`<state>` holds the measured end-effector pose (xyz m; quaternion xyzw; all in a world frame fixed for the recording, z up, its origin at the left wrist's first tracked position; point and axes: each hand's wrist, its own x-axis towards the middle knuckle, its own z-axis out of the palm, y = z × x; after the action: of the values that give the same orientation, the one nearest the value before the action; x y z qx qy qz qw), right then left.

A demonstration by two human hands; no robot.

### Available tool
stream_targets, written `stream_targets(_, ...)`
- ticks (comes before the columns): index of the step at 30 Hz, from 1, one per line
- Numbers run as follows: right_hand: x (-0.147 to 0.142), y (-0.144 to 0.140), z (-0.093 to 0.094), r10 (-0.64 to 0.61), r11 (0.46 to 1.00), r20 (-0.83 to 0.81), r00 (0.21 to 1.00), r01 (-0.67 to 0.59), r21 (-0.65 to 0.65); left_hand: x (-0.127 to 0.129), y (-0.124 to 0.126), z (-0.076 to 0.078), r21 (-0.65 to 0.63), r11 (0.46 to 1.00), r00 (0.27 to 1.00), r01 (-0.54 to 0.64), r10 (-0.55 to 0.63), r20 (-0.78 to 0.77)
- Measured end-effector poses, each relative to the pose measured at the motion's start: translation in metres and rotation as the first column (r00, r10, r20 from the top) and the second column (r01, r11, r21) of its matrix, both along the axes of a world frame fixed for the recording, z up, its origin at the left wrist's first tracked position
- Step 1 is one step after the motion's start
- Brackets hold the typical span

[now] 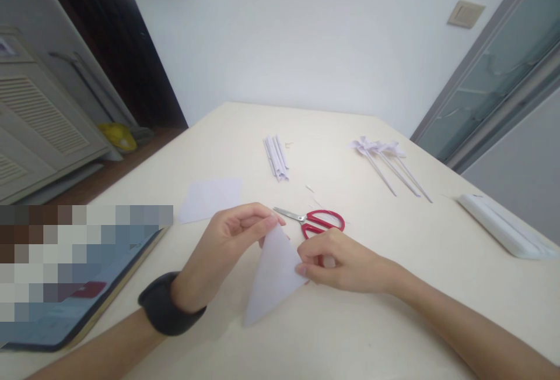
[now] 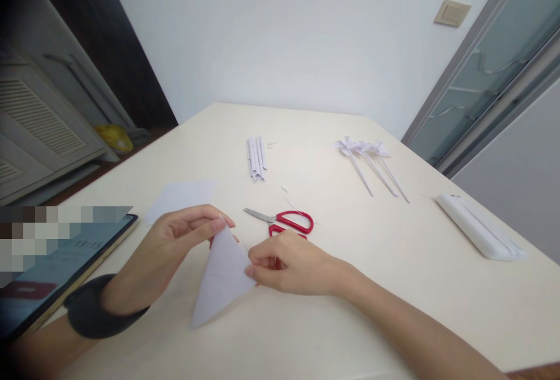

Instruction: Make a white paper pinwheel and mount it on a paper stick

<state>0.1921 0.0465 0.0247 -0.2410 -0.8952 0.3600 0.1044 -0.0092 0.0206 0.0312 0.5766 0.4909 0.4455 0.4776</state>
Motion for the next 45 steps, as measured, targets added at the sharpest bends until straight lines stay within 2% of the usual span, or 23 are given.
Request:
stream_targets(8,-0.001,0.000,0.001,-0.002,1.000,-0.006,1.000,0.002,-0.013,-0.002,0.002,-0.001,0.019,1.000,1.000,0.015,-0.015,-0.016)
stream_targets(12,0.000,-0.002,0.002,-0.091,0.995,-0.073,0.993,0.088,-0.045,0.002,0.000,0.000,-0.091,0.992,0.993,0.087,-0.079,0.089)
stream_targets(15,0.000,-0.004,0.003,-0.189,0.981,-0.117,0.975,0.182,-0.071,0.007,-0.002,0.000,-0.198,0.957,0.968,0.214,-0.180,0.177)
stream_targets(17,-0.001,-0.004,0.003,-0.208,0.973,-0.131,0.969,0.192,-0.128,0.008,-0.002,0.000,-0.217,0.943,0.959,0.254,-0.217,0.180)
stream_targets(19,-0.001,-0.002,0.004,-0.209,0.970,-0.136,0.968,0.188,-0.151,0.008,-0.002,-0.001,-0.208,0.948,0.964,0.240,-0.207,0.165)
stream_targets(22,0.002,0.005,0.005,-0.278,0.961,-0.138,0.951,0.277,-0.027,0.005,-0.001,-0.004,-0.198,0.962,0.974,0.188,-0.157,0.162)
stream_targets(25,0.011,0.016,0.002,-0.417,0.881,-0.102,0.903,0.429,0.199,0.002,0.001,-0.007,-0.214,0.968,0.986,0.132,-0.105,0.133)
stream_targets(27,0.017,0.023,-0.003,-0.468,0.841,-0.006,0.883,0.448,0.303,0.001,0.001,-0.008,-0.213,0.972,0.990,0.101,-0.077,0.118)
stream_targets(30,0.023,0.028,-0.010,-0.447,0.862,0.120,0.887,0.390,0.325,0.002,0.001,-0.006,-0.213,0.975,0.992,0.063,-0.038,0.119)
stream_targets(37,0.021,0.026,-0.015,-0.485,0.847,0.134,0.864,0.426,0.318,0.001,-0.001,-0.003,-0.235,0.970,0.989,0.068,-0.036,0.140)
stream_targets(40,0.025,0.028,-0.014,-0.493,0.862,0.131,0.860,0.462,0.208,-0.001,-0.002,-0.003,-0.242,0.968,0.987,0.066,-0.028,0.158)
stream_targets(42,0.028,0.030,-0.011,-0.492,0.870,0.101,0.865,0.493,0.015,-0.002,-0.002,-0.003,-0.234,0.969,0.980,0.080,-0.034,0.194)
stream_targets(45,0.027,0.031,-0.006,-0.500,0.842,-0.027,0.866,0.479,-0.247,-0.004,-0.002,-0.002,-0.209,0.975,0.969,0.077,-0.024,0.245)
